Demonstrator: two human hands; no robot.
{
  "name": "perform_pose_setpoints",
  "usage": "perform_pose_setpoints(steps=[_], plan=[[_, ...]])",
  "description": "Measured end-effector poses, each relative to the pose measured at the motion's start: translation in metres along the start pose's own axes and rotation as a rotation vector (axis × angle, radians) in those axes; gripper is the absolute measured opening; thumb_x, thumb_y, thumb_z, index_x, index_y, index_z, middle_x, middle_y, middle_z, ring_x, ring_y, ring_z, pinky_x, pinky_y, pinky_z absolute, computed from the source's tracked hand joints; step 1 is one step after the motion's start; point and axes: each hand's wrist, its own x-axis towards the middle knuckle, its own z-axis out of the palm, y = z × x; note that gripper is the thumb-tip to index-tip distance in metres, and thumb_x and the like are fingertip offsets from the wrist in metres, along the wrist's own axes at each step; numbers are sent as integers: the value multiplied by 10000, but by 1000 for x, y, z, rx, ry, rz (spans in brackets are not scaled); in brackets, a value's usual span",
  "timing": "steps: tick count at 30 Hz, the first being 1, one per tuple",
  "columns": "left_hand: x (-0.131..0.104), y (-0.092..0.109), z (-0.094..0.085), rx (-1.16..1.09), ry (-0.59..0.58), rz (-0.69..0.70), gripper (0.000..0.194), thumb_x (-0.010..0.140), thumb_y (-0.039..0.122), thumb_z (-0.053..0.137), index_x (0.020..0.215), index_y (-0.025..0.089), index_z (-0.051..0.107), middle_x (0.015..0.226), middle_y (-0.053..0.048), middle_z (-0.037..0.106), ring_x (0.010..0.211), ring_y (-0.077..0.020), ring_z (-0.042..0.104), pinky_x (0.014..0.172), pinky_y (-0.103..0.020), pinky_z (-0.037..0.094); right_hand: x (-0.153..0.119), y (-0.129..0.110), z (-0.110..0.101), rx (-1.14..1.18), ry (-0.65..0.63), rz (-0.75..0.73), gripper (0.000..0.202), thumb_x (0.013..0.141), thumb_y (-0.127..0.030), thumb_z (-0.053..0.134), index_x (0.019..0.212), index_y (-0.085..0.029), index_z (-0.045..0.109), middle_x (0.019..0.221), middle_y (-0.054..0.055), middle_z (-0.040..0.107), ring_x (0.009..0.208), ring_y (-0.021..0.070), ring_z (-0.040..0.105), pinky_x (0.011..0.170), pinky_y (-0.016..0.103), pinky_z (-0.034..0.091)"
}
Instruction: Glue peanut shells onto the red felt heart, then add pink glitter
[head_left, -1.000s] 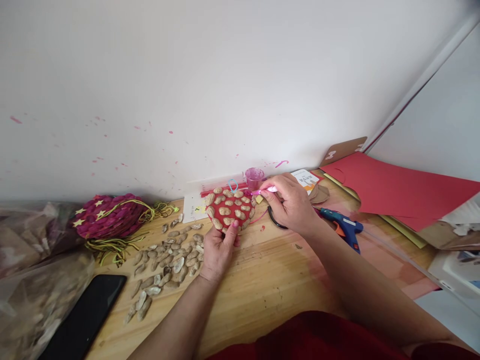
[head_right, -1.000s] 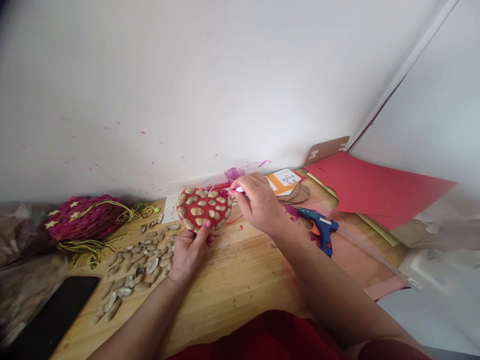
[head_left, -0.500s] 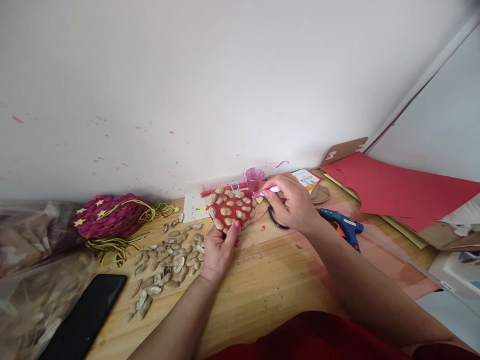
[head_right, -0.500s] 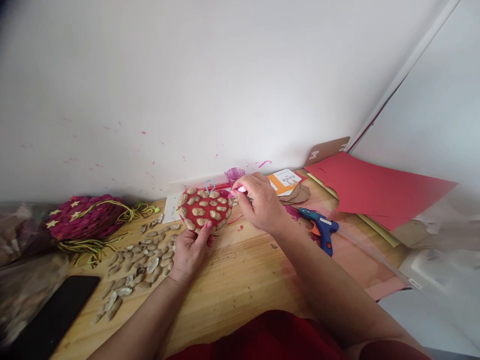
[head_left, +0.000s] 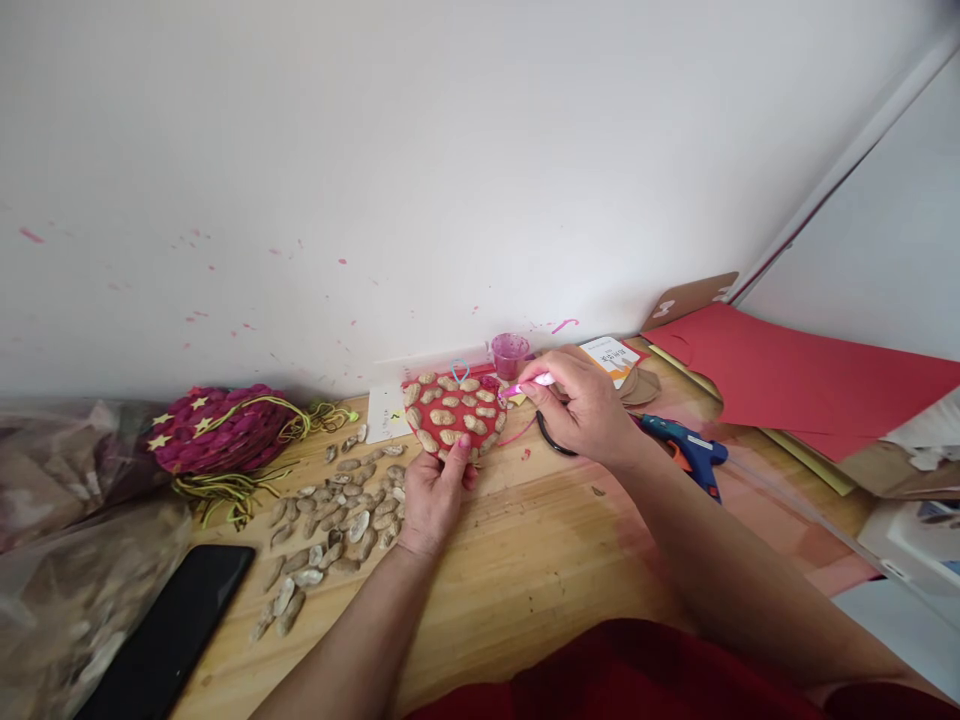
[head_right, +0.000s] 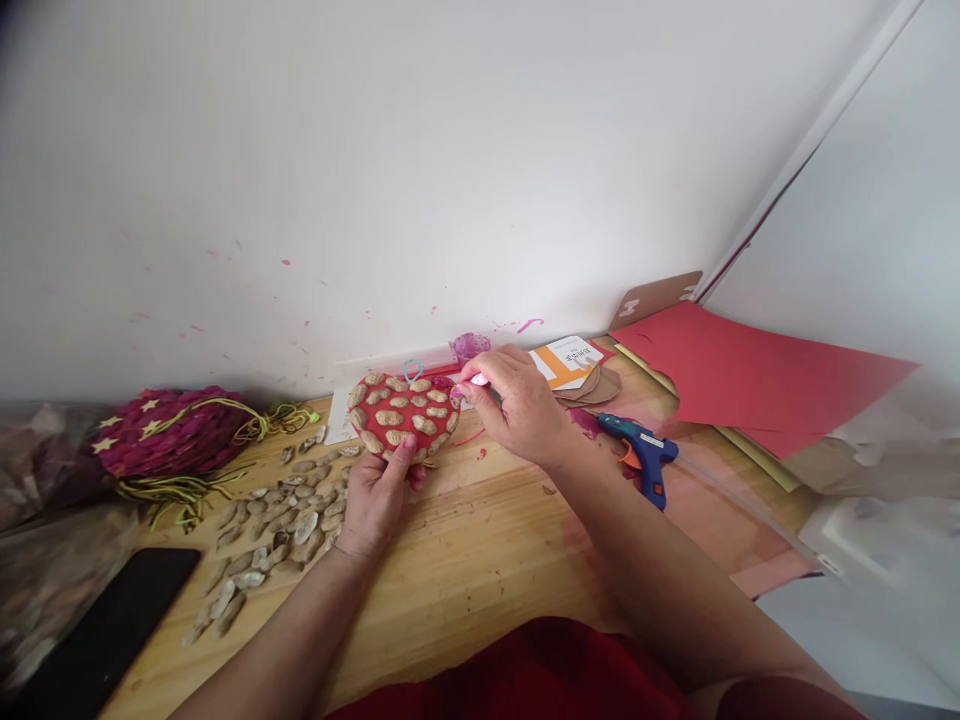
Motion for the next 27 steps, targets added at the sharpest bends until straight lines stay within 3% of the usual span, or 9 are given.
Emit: perform_pose_setpoints(steps=[5,27], plan=[[0,1,1,-37,26,-23,511,731,645,762,701,167,583,533,5,594,449,-106,504,442,-226,394,-1,-1,1,2,-62,-24,74,946,-164,569,924,-222,609,861,33,693,864,214,592,808,358,453],[4,-2,1,-64,37,-39,511,727,644,765,707,171,572,514,14,586,430,-101,487,418,-218,371,-2,-1,2,-29,-99,-35,52,944,-184,578,915,-221,599,847,29,676,847,213,579,796,351,438]])
